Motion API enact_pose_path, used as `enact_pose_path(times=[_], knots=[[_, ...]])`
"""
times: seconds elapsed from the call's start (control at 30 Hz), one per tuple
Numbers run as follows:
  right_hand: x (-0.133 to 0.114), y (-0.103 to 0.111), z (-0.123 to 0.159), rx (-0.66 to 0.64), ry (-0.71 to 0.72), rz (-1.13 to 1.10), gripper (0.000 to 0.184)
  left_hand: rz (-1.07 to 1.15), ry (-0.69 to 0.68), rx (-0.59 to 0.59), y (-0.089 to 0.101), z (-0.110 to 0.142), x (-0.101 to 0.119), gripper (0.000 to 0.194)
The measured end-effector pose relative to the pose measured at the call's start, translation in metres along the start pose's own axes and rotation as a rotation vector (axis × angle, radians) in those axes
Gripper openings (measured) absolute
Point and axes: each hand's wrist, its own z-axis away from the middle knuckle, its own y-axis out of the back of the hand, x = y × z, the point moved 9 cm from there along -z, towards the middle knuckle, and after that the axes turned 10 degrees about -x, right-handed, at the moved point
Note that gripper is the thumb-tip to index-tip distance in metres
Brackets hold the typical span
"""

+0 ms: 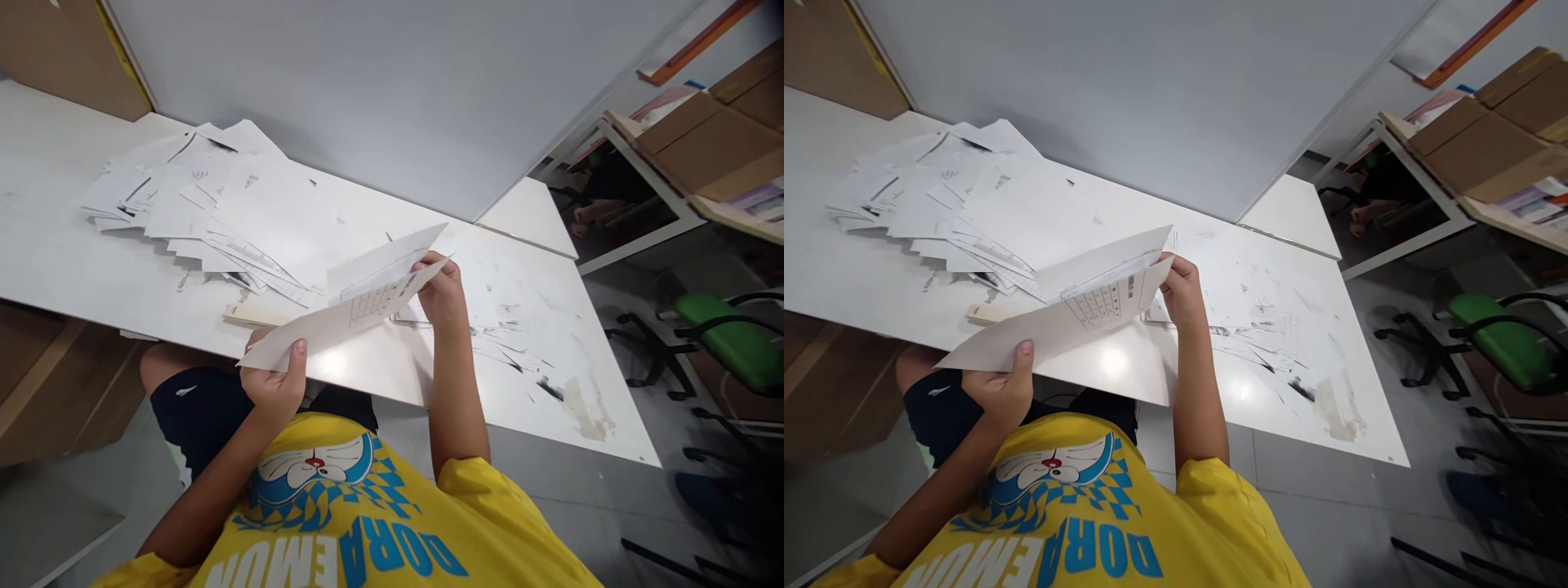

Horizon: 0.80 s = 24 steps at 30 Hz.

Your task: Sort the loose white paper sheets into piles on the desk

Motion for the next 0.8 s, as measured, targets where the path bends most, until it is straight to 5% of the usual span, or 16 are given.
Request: enact_pose_path(times=[0.47,0.67,0.8], knots=[[0.023,-0.032,0.013,-0.38,-0.325,0.0,0.024,0.012,-0.189,-0.009,0.002,-0.022,0.028,0.005],[0.019,-0.039,0.015,-0.463,-0.296,0.023,0.04,0.008,0.006,-0.09,-0.006,-0.021,0.012,0.017],[0.011,-0.041,0.021,-0.489,-0.262,-0.026,0.062,-0.053,0.257,0.045,0.005,-0.013,-0.008,0.027]])
